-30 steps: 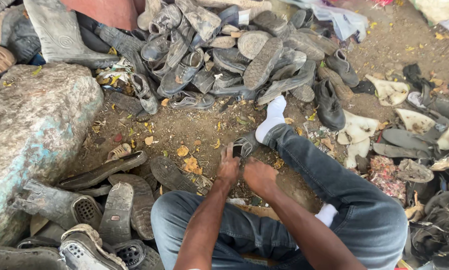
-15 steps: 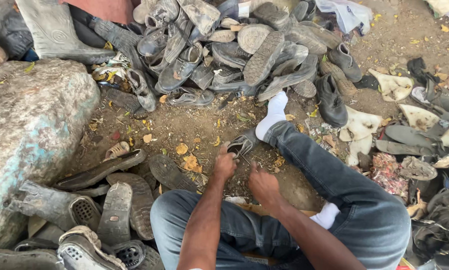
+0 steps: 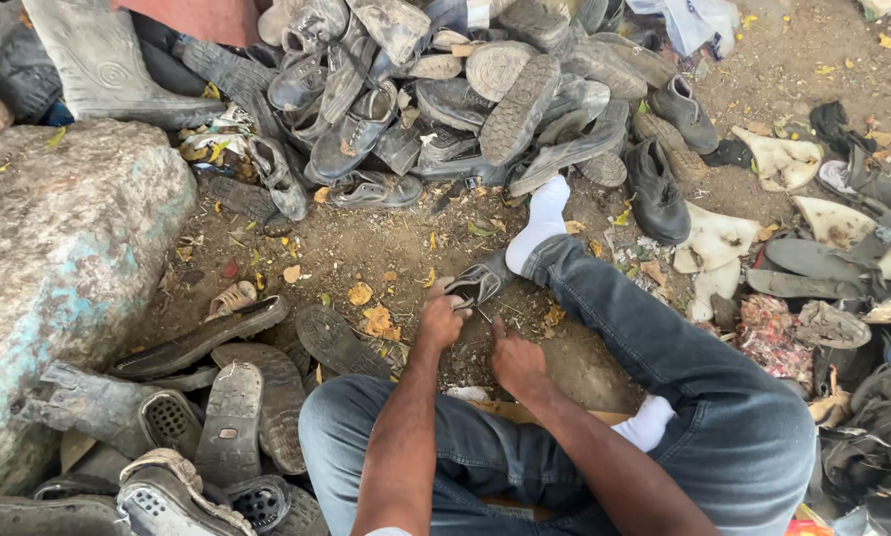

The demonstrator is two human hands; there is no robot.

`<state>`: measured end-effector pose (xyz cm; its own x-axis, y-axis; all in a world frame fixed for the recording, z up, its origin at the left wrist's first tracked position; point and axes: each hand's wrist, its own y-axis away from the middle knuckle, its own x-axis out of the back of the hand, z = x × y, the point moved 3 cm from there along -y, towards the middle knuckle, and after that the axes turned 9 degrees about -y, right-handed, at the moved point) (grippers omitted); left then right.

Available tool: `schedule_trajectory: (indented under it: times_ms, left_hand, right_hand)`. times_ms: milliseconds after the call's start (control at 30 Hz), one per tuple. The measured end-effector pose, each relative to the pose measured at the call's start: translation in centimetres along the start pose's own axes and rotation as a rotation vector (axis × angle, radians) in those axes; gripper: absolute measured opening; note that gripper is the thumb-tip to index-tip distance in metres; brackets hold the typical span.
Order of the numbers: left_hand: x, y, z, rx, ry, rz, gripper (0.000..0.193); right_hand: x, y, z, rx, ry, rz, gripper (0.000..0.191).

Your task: The person sits on the ground surrounded by discarded shoes and uses a knife to scrape and separate parts of a shoe. The person repeatedly works on the same shoe, removing material and discarding pieces.

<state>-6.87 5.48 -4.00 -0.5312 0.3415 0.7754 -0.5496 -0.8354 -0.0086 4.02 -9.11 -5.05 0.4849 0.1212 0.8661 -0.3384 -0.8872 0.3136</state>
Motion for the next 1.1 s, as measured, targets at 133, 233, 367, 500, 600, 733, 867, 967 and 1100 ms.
schedule_trajectory:
  times_ms: [133,233,367,500,600,733,867,967,1100]
  left_hand:
    - [0.1,-0.1,-0.1,-0.012,0.062,-0.021,0.027]
    - [0.1,-0.2,-0.2,0.053,0.032,-0.039,0.024]
    - [0.2,0.0,0.0,0.097,0.103,-0.065,0.023]
    - [0.5,0.1,0.2,0.125,0.132,-0.087,0.024]
    - [0.8,0.0,0.3,0.127,0.127,-0.096,0.021]
    - [1.0,0.0,0.2,0.179,0.254,-0.042,0.040]
    - [1.1,-0.1,0.6,0.078,0.127,-0.041,0.021]
    - [0.9,-0.3,0.3,0.143,0.191,-0.041,0.023]
    - [0.6,-0.1,0.4,0.097,0.200,-0.002,0.028]
  right_hand:
    - [-0.9,-0.6,0.7,0.029,-0.203,-0.015,0.047]
    - [-0.4,-1.1,0.9,0.096,-0.455,0.069,0.029]
    - [-0.4,-1.7,0.9,-0.110,-0.841,-0.030,0.031]
    - [-1.2,-1.0,0.2,-0.333,-0.839,-0.192,0.033]
    - [-1.0,-0.6,-0.7,-0.101,-0.927,-0.040,0.029]
    - [-2.6,-0.2,-1.0,-0.272,-1.284,-0.175,0.027]
    - [-3.9,0.4,-1.4,-0.415,-1.030,-0.116,0.024]
    - [-3.9,1.5,-2.8,-0.100,-0.868,0.098,0.022]
    - [-4.3,2.6,-3.6,-0.052,-0.889,0.151,0.022]
